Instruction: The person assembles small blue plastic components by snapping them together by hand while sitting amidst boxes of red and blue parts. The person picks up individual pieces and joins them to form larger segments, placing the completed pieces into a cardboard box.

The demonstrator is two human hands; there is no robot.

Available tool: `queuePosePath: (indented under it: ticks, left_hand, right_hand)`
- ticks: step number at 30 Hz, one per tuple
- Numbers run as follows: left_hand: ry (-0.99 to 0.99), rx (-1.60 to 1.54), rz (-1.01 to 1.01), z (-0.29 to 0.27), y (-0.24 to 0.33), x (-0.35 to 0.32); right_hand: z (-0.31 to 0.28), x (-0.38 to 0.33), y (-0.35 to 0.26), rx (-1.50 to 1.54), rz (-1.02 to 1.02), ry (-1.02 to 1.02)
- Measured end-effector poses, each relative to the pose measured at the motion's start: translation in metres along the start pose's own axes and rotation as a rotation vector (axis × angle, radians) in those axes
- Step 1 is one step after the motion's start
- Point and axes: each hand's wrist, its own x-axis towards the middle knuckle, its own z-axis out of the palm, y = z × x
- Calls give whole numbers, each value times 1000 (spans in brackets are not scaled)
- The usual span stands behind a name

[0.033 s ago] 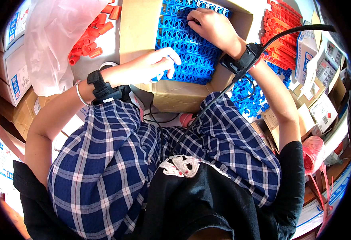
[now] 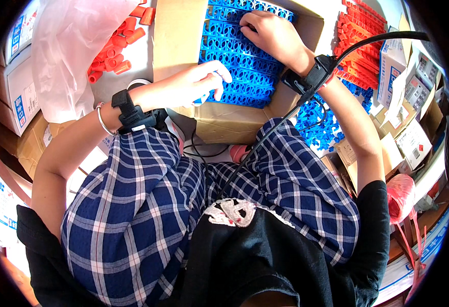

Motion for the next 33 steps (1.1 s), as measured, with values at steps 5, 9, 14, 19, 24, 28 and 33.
queuePosePath:
  ticks: [5,9,14,19,24,28,33]
  left_hand:
    - [-12,-4,-12,0,2,0]
    - [-22,0,2,0,1,0]
    - [-17,12,6,0,2,-1]
    - [-11,14,2,0,3,0]
    - [-14,5,4,0,4,-1]
    - [-8,0,-1,1,3,0]
    - [-82,-191,38,-2,-2,3]
  right_hand:
    - [1,4,3,-25,24,-53]
    - [3,3,4,-41,2,-53]
    - [2,2,3,-72,-2,-55]
    - [3,1,-1,-114,5,9]
    - [4,-2,-2,-133,7,40]
    - [0,-8,-4,-52,72,87]
    - [-12,-25,-27,146,7,172]
